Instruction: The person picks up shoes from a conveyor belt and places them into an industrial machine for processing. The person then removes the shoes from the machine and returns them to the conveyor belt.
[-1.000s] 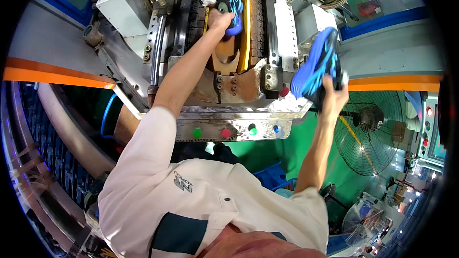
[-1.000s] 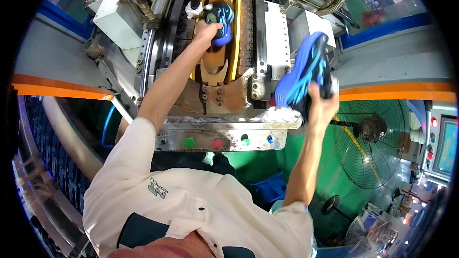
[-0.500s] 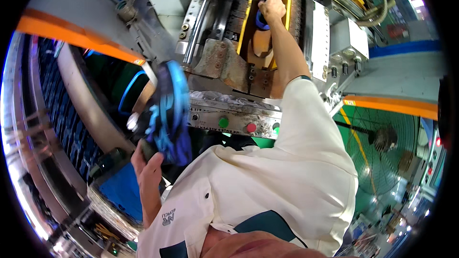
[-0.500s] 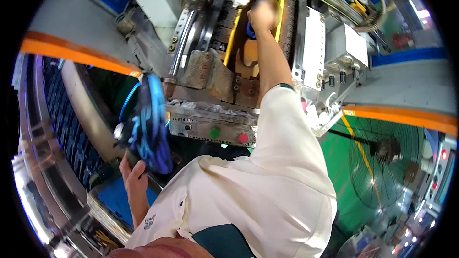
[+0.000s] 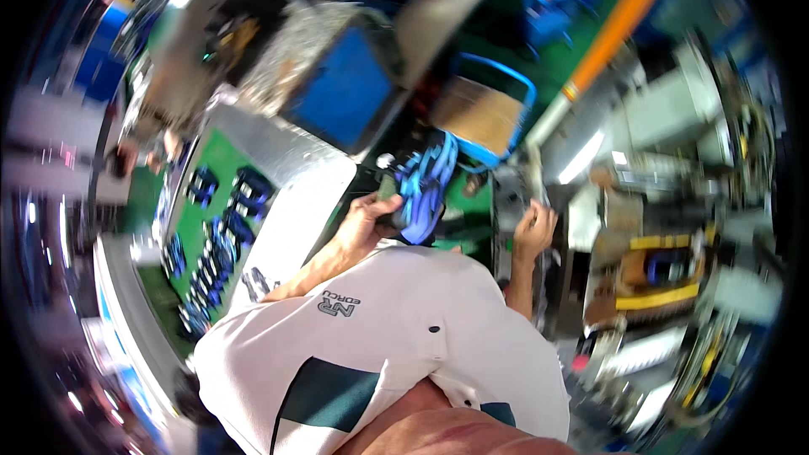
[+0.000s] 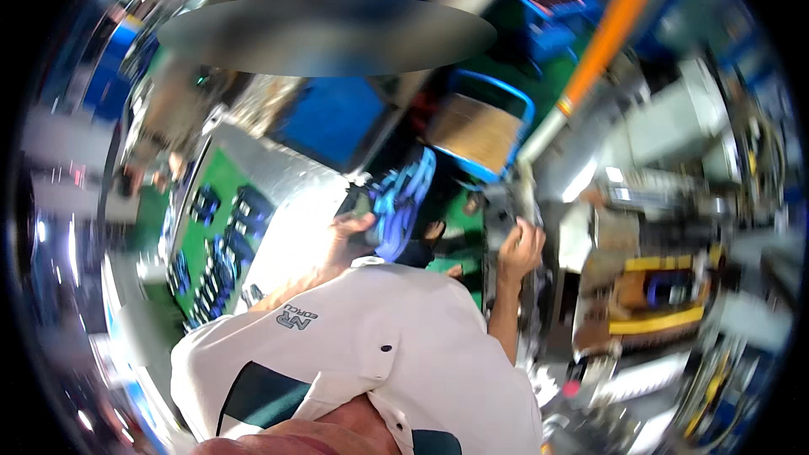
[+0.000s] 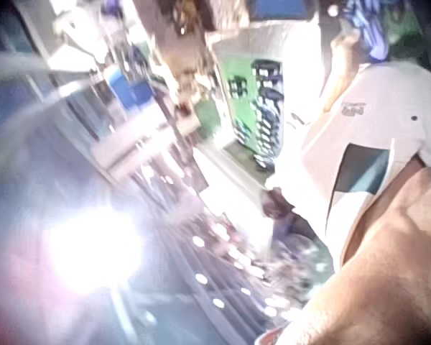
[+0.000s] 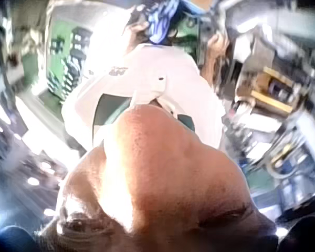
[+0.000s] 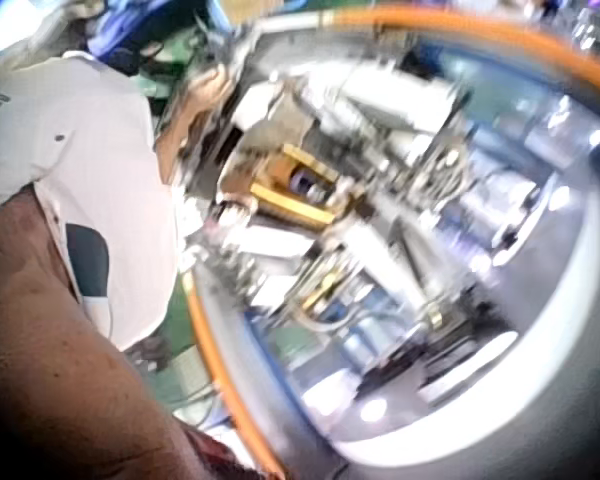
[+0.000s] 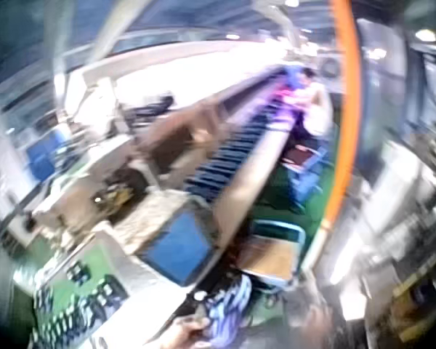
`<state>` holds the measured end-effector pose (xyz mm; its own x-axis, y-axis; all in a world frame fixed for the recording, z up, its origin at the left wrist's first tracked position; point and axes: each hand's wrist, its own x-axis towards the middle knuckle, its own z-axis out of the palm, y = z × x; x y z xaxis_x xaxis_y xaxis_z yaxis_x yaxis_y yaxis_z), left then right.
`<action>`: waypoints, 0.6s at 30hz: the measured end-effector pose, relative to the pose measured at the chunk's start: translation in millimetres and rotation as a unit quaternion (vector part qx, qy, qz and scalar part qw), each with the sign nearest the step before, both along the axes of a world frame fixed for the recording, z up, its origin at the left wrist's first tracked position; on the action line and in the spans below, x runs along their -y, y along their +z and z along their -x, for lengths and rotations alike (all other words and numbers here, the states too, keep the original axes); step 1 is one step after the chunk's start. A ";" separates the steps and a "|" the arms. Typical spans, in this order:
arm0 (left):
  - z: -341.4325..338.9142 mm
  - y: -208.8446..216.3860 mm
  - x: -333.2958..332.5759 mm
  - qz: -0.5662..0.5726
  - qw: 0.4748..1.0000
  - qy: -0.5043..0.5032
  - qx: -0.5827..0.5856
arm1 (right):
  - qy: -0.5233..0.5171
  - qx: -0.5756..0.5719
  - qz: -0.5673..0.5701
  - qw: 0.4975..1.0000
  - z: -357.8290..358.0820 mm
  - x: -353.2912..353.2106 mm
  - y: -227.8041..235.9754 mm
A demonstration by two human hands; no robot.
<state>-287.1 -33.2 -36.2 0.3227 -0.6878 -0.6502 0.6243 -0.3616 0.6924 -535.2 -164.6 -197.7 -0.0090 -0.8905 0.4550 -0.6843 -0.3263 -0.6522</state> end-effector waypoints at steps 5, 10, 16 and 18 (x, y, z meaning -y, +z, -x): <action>-30.9 -7.9 -61.5 0.039 0.996 0.074 -0.035 | 0.005 -0.060 0.072 0.996 -0.8 9.3 -78.7; -78.5 -21.6 -114.3 0.053 0.973 0.223 0.007 | 0.006 0.051 0.099 0.994 -52.1 56.7 22.9; -197.7 -52.0 -155.5 0.048 0.917 0.396 0.003 | 0.315 0.069 0.167 0.932 -281.8 79.5 239.4; -251.2 -72.1 -168.3 0.046 0.902 0.429 0.018 | 0.417 0.047 0.311 0.853 -370.7 68.8 300.8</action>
